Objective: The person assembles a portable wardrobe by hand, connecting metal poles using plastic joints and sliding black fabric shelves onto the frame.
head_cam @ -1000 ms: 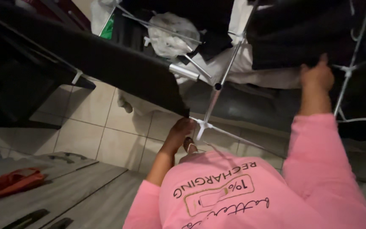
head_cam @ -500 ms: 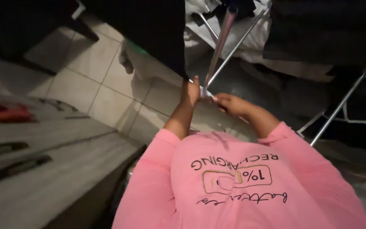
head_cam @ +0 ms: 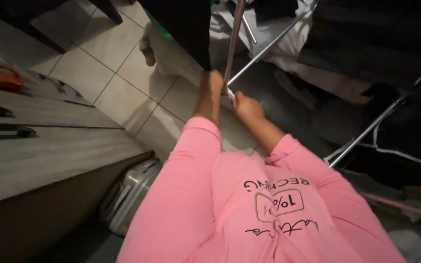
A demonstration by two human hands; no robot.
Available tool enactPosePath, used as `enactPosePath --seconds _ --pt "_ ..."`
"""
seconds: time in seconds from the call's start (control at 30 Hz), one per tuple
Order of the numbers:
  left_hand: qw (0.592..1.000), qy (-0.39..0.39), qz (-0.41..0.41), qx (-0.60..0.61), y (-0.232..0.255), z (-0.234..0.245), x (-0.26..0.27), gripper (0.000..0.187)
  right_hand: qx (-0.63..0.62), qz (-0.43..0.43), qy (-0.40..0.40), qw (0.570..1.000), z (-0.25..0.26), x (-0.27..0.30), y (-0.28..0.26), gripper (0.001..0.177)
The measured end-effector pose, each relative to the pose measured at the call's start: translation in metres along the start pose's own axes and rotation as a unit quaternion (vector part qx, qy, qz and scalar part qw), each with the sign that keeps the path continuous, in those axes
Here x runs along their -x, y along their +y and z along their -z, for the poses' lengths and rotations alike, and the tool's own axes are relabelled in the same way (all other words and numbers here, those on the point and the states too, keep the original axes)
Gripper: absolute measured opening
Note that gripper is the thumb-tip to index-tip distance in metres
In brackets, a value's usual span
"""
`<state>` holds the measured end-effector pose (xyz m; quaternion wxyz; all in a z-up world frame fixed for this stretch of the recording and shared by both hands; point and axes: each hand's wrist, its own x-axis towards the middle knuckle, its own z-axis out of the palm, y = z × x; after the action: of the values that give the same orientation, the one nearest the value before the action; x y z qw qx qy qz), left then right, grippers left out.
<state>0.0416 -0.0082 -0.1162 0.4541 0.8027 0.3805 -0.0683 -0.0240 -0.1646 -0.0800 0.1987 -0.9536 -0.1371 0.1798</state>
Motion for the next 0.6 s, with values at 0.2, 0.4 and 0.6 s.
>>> enactPosePath --seconds 0.2,0.4,0.6 --pt "0.999 0.024 0.009 0.034 -0.007 -0.001 0.008 0.045 -0.055 -0.003 -0.021 0.998 0.014 0.013 -0.006 0.043" --pt "0.997 0.051 -0.053 0.01 0.003 0.016 0.016 0.051 -0.139 -0.041 -0.104 0.984 0.027 0.003 0.002 0.048" --pt "0.937 0.112 -0.33 -0.021 -0.01 0.063 0.098 0.043 -0.195 0.019 -0.073 0.978 -0.009 -0.012 0.031 0.04"
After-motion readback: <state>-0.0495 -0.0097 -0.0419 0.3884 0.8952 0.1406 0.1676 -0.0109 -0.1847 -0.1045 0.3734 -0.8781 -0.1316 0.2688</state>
